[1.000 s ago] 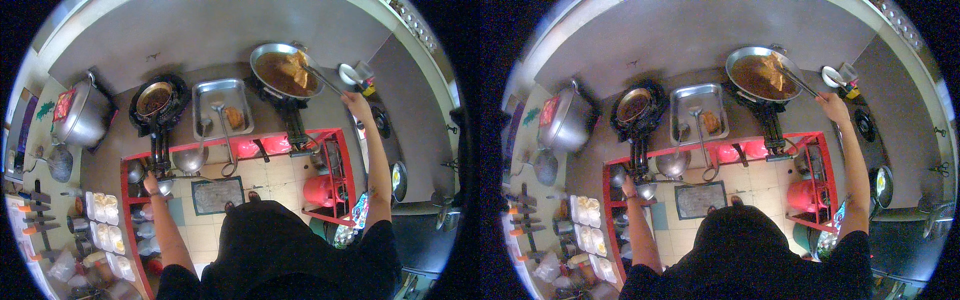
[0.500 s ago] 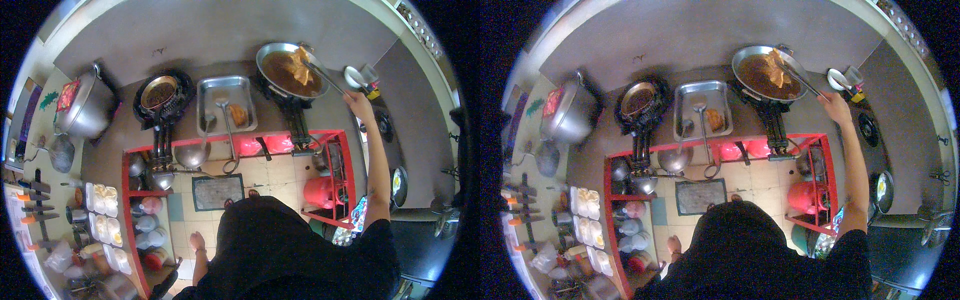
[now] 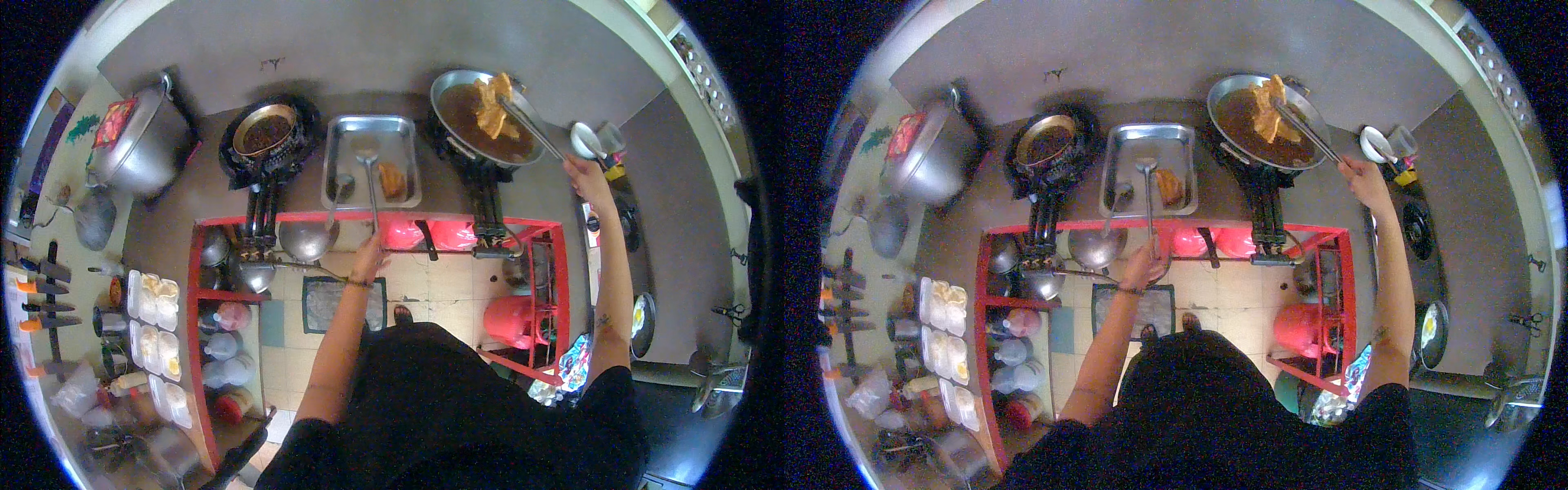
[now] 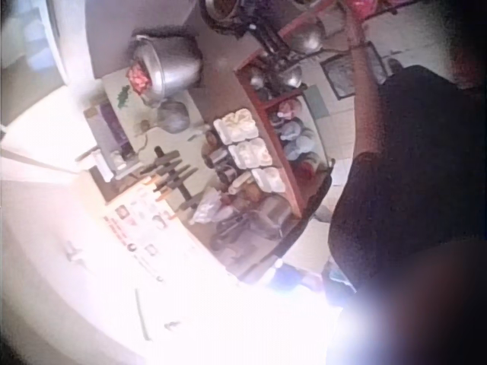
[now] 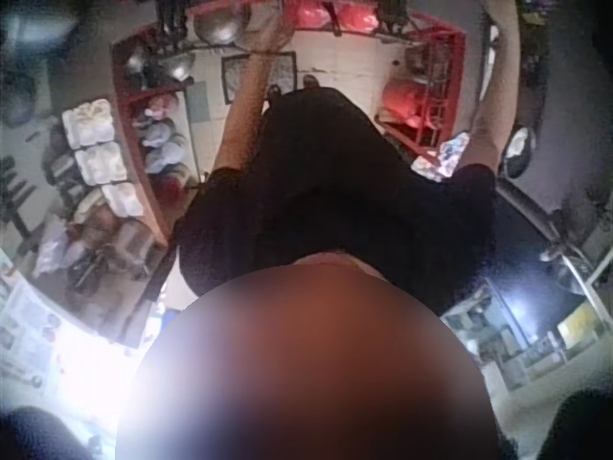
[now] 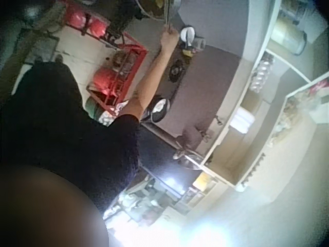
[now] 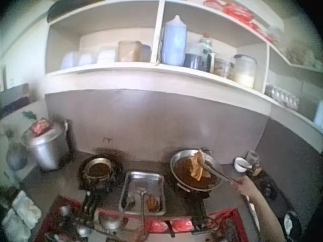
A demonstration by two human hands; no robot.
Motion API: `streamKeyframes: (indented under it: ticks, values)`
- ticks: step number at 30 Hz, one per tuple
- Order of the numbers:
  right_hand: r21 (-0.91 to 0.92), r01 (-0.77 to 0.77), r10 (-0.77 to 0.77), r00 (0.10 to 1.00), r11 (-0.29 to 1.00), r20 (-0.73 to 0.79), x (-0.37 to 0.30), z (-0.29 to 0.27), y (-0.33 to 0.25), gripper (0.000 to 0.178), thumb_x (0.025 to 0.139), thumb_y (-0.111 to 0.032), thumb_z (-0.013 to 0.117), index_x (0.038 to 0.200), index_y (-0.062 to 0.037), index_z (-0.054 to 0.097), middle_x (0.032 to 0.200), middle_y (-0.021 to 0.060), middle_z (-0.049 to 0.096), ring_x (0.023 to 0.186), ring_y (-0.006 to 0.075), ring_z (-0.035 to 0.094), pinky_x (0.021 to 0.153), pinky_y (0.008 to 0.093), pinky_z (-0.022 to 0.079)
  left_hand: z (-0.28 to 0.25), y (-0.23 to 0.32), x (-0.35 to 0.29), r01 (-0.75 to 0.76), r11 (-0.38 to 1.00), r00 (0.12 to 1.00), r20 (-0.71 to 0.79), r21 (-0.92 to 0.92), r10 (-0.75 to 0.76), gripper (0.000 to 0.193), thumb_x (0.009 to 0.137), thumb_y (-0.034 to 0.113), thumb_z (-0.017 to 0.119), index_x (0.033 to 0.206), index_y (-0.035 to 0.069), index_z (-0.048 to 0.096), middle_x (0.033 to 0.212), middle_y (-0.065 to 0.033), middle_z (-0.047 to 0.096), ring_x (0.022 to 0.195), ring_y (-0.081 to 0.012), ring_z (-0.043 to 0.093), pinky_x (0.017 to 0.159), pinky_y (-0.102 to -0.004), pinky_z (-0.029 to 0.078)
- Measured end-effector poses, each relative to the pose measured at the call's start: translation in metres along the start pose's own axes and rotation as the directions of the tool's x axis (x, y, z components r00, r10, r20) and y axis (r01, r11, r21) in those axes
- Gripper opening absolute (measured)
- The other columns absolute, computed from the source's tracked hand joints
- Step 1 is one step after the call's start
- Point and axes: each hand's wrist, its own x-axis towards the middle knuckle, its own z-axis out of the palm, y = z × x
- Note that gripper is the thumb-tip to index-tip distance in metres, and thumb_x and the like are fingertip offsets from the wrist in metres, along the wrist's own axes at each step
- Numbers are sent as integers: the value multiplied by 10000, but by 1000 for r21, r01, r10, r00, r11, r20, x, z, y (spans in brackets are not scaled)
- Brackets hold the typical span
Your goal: The person assembles meal boxes by scooping rice into compartments, frying an egg in a pan, and adding a dark sauce. They use a ladle and spatula to transfer ingredients into white takeout containers on a countertop.
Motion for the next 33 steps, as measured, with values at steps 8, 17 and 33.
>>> streamKeyframes:
  ticks: [8,17,33]
  values:
    - [46,99,-102,994,994,48,0,7,-5,498,886,-404,604,1233,-47,592,654,28,550,581,89,460,559,276,393,-8,29,28,-331,940,937,-89,76,337,192,902,214,601,971,35,610,758,-20,606,613,-92,538,512,-227,418]
    - [-122,339,-337,941,933,43,-16,92,-63,376,897,-354,580,1226,-176,610,1037,181,666,952,335,650,807,411,497,-68,59,25,-374,926,922,-84,42,377,296,891,152,592,1152,27,530,877,-77,666,598,-86,562,471,-197,419]
    - [-656,587,-470,799,474,375,-30,181,-39,449,910,-241,532,1352,-203,460,890,128,608,782,274,652,672,397,535,-74,56,-4,-311,950,950,-42,-9,310,372,921,185,562,1240,10,484,1009,-131,654,685,-143,631,520,-208,465]
